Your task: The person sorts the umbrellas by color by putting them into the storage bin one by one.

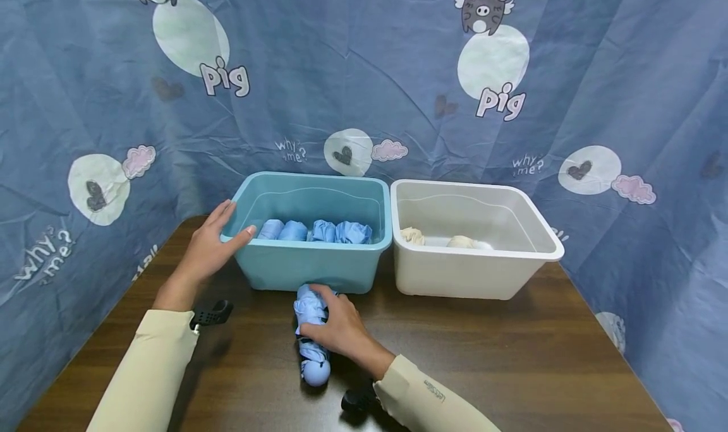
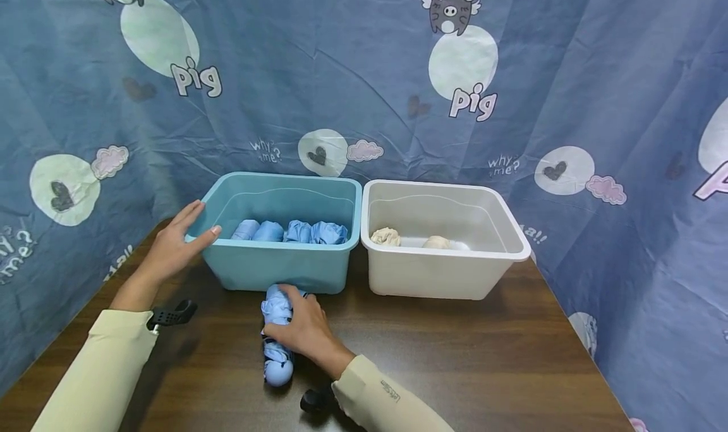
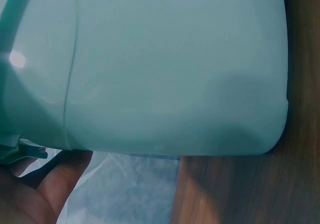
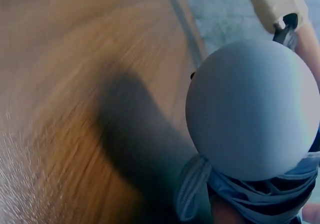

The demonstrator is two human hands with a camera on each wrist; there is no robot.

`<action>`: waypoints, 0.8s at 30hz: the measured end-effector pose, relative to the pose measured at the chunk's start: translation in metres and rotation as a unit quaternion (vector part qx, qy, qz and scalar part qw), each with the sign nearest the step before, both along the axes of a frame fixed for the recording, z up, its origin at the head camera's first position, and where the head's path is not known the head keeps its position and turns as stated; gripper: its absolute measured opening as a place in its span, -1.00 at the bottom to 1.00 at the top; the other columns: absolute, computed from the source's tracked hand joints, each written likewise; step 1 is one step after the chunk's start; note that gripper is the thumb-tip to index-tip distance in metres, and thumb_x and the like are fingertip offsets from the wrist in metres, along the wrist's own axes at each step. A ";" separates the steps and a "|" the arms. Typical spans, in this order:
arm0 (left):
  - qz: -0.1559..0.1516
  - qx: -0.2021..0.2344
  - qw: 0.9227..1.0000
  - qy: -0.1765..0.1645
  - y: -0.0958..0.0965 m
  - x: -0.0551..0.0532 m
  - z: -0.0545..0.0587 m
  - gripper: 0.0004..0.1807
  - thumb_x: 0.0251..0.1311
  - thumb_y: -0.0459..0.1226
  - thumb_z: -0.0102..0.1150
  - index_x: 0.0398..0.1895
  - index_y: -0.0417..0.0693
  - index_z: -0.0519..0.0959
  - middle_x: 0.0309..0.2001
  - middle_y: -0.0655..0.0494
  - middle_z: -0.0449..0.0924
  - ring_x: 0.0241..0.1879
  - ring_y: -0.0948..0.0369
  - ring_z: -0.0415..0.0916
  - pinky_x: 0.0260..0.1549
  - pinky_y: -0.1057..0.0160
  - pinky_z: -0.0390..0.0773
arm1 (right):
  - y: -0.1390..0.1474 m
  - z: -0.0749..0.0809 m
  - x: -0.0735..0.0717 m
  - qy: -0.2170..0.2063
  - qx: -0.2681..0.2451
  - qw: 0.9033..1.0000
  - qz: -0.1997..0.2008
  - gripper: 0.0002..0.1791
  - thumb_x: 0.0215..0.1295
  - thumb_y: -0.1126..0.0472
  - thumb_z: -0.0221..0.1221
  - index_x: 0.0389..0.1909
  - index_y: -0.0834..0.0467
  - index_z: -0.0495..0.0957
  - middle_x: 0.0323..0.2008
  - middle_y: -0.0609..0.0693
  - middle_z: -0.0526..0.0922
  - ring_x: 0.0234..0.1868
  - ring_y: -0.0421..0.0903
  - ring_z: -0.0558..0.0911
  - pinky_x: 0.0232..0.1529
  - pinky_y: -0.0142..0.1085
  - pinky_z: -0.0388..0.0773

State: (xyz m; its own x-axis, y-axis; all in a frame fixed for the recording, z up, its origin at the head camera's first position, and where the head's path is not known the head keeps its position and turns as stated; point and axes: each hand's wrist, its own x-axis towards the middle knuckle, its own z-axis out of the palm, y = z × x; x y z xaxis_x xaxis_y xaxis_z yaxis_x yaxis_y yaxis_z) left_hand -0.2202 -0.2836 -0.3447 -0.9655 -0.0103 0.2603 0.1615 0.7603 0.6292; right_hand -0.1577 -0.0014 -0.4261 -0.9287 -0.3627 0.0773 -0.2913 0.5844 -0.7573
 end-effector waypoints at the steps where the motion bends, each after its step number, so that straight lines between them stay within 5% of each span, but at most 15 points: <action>1: 0.000 -0.001 1.000 -0.002 0.000 0.000 0.000 -0.05 0.26 0.17 0.06 0.53 -0.13 -0.04 0.54 -0.07 -0.18 0.43 -0.27 -0.12 0.20 -0.41 0.04 | 0.001 0.002 0.002 -0.002 -0.006 1.000 0.002 -0.21 -0.07 -0.02 0.33 0.30 -0.18 0.37 -0.15 0.00 0.51 -0.23 -0.14 0.44 -0.35 -0.31 0.40; 10: 0.002 0.001 1.000 -0.006 0.003 0.002 0.003 -0.04 0.26 0.17 0.06 0.53 -0.14 -0.06 0.54 -0.08 -0.21 0.43 -0.27 -0.13 0.19 -0.43 0.04 | 0.012 0.021 0.019 -0.017 -0.049 0.998 0.038 -0.22 0.03 -0.12 0.35 0.33 -0.21 0.33 -0.06 -0.04 0.53 -0.16 -0.19 0.47 -0.24 -0.31 0.46; 18: 0.003 0.006 1.000 0.005 0.000 0.003 0.000 -0.06 0.26 0.15 0.08 0.52 -0.15 -0.03 0.53 -0.09 -0.17 0.43 -0.27 -0.11 0.20 -0.41 0.04 | 0.027 0.055 0.035 0.010 -0.058 0.996 0.066 -0.20 0.03 -0.18 0.36 0.34 -0.25 0.31 -0.15 -0.11 0.51 -0.24 -0.22 0.46 -0.31 -0.35 0.44; 24: 0.001 0.005 1.000 0.005 0.000 0.000 -0.002 -0.05 0.25 0.16 0.07 0.53 -0.14 -0.04 0.54 -0.06 -0.17 0.43 -0.26 -0.10 0.21 -0.40 0.05 | 0.036 0.083 0.037 -0.011 -0.108 0.989 0.098 -0.20 0.09 -0.16 0.35 0.37 -0.30 0.25 0.07 -0.09 0.49 -0.17 -0.19 0.56 -0.22 -0.33 0.55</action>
State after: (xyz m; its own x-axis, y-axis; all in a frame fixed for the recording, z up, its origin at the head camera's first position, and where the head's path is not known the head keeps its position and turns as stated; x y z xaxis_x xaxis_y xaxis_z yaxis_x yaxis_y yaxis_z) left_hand -0.2206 -0.2834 -0.3467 -0.9627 -0.0147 0.2700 0.1668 0.7537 0.6358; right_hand -0.1203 0.0343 -0.3426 -0.8450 -0.5123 0.1530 -0.3642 0.3420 -0.8663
